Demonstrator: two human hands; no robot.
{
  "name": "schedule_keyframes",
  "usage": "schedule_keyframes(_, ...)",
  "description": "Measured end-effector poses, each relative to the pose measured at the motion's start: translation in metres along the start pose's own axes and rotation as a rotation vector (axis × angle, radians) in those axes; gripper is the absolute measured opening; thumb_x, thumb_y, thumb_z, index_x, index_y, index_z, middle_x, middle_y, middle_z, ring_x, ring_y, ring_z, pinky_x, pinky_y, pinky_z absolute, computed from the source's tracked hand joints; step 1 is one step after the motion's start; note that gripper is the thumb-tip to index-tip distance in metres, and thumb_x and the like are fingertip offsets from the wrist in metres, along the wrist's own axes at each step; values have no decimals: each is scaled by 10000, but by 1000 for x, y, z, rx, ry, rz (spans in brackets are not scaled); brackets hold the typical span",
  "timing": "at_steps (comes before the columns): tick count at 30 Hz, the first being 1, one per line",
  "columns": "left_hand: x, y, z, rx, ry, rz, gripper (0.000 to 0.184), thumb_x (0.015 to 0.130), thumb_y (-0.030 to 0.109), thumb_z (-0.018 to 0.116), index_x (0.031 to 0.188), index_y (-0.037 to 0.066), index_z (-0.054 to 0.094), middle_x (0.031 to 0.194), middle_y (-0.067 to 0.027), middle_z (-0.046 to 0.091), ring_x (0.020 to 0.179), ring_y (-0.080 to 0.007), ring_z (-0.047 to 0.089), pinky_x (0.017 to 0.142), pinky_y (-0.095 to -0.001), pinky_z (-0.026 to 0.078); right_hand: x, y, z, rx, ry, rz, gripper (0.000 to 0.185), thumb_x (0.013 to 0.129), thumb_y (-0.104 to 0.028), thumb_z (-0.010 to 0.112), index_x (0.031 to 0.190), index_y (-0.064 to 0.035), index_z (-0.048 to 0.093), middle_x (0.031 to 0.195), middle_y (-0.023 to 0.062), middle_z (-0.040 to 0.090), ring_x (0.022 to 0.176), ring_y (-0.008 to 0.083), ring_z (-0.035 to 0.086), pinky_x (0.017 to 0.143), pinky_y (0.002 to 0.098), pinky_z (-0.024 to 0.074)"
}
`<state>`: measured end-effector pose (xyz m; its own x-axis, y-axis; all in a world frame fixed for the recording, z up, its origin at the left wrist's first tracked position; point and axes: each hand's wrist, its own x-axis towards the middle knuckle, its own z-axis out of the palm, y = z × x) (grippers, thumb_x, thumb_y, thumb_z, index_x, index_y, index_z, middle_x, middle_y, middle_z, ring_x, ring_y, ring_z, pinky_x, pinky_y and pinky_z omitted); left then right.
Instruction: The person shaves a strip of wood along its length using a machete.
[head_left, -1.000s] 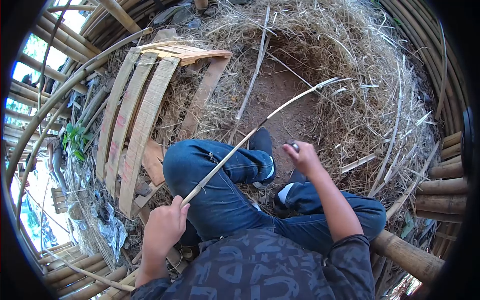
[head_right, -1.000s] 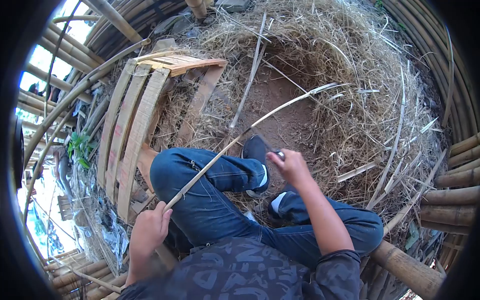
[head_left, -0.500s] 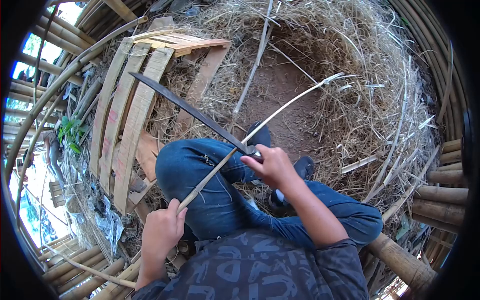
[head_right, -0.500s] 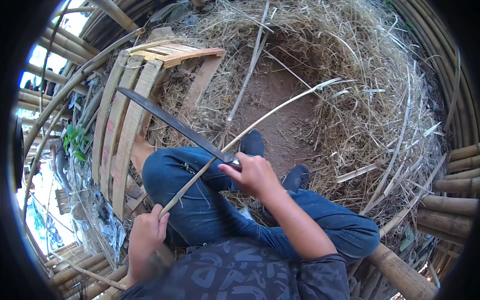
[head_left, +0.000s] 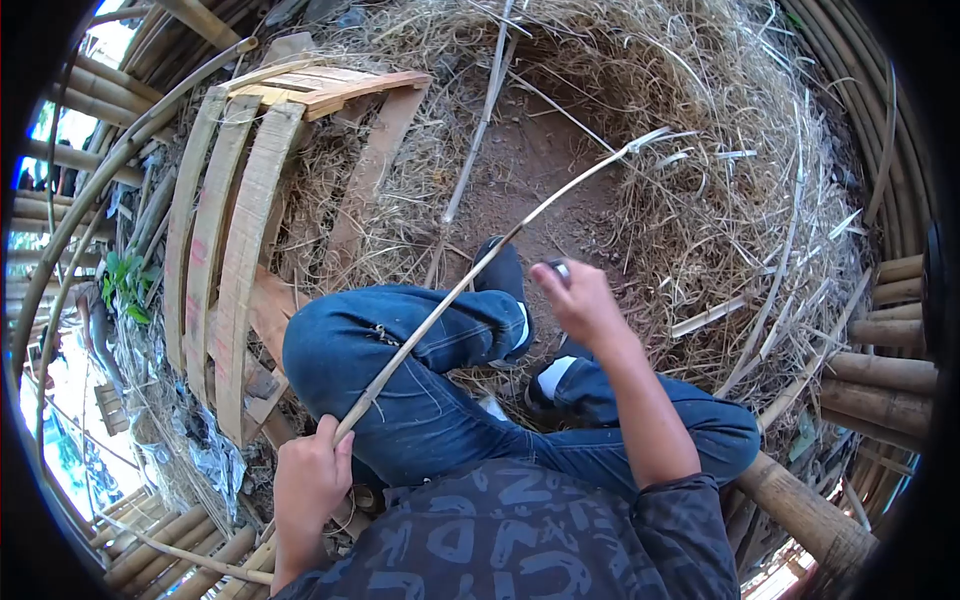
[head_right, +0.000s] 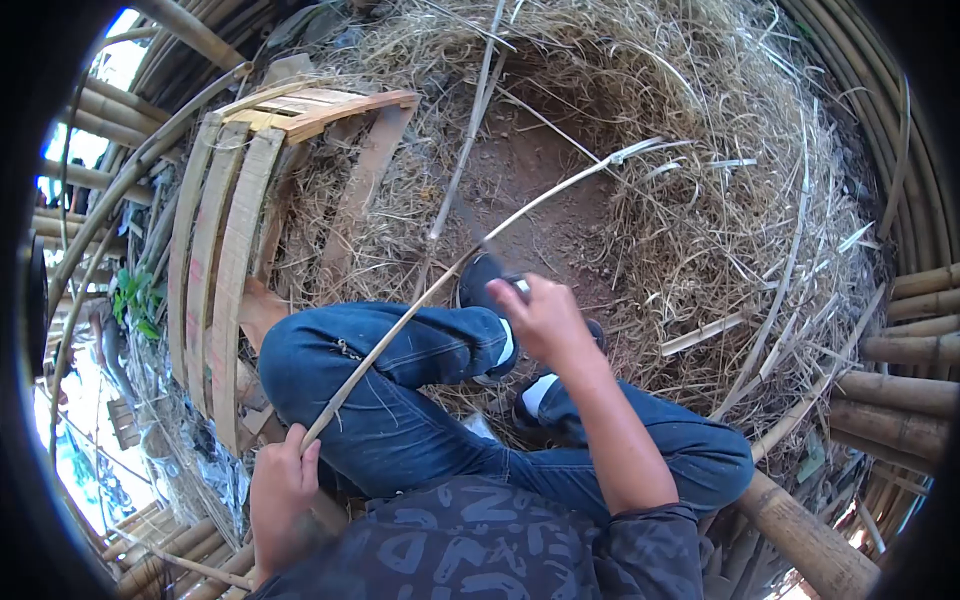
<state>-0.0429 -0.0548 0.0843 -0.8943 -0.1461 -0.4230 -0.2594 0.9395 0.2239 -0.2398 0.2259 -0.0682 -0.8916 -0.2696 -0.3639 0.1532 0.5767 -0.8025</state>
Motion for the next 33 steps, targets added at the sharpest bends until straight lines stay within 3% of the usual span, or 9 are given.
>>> schedule_keyframes(4, 2, 1, -3, 1, 2, 1, 193, 921, 165, 585, 816, 31, 493, 565, -185, 560, 539, -394, 587, 499, -485, 432, -16, -26, 25, -262, -102, -194, 556, 870, -574, 598, 826, -20, 607, 712, 258, 640, 748, 466, 636, 673, 529, 501)
schedule_keyframes(8, 6, 2, -5, 10, -11, -36, 192, 924, 166, 582, 820, 30, 496, 564, -187, 559, 541, -395, 587, 499, -483, 432, 4, 10, 31, -160, -32, -253, 523, 850, -584, 617, 836, -61, 615, 716, 226, 653, 745, 449, 644, 655, 526, 510)
schedule_keyframes(10, 6, 1, 0, -27, 15, -39, 207, 931, 173, 576, 802, 26, 506, 560, -187, 559, 541, -396, 587, 499, -483, 433, 13, 25, 21, -179, -11, -78, 547, 854, -586, 605, 823, -40, 610, 713, 228, 648, 760, 435, 649, 666, 513, 505)
schedule_keyframes(13, 12, 5, 0, 30, 22, -42, 230, 937, 181, 571, 782, 20, 516, 557, -188, 560, 542, -399, 586, 501, -483, 433, 28, 60, 11, -79, -58, -50, 567, 860, -587, 596, 815, -21, 605, 707, 238, 639, 764, 447, 641, 666, 520, 499)
schedule_keyframes(15, 14, 7, -2, 34, 11, -52, 239, 938, 185, 571, 776, 18, 518, 557, -190, 559, 542, -400, 585, 503, -483, 433, 24, 60, 15, -179, 66, -55, 582, 868, -583, 589, 801, -6, 602, 699, 246, 630, 767, 457, 633, 654, 522, 492)
schedule_keyframes(23, 12, 1, 3, 30, 31, -25, 238, 935, 185, 576, 775, 18, 521, 566, -191, 566, 548, -402, 588, 504, -481, 431, -8, -13, 34, 54, -35, 13, 585, 871, -582, 591, 782, -3, 602, 666, 256, 617, 701, 462, 628, 643, 524, 495)
schedule_keyframes(25, 11, 2, 2, 32, 27, -22, 237, 933, 186, 578, 776, 18, 522, 569, -190, 569, 548, -400, 589, 503, -479, 433, -18, -22, 45, -162, -30, -224, 581, 856, -598, 600, 761, -25, 600, 653, 236, 620, 680, 457, 627, 628, 513, 501)
schedule_keyframes(29, 10, 0, 4, 27, 46, -16, 235, 932, 191, 581, 780, 20, 525, 578, -188, 579, 546, -392, 594, 504, -476, 442, -5, 1, 41, -190, -41, -269, 587, 829, -625, 613, 723, -49, 576, 652, 219, 625, 688, 452, 630, 625, 506, 509)
schedule_keyframes(33, 10, 3, 1, 53, 55, -36, 242, 935, 194, 579, 772, 22, 529, 579, -188, 581, 543, -387, 596, 506, -477, 448, 26, 39, 7, -110, 77, 94, 610, 840, -637, 595, 804, -31, 660, 706, 223, 650, 720, 406, 656, 666, 474, 503)
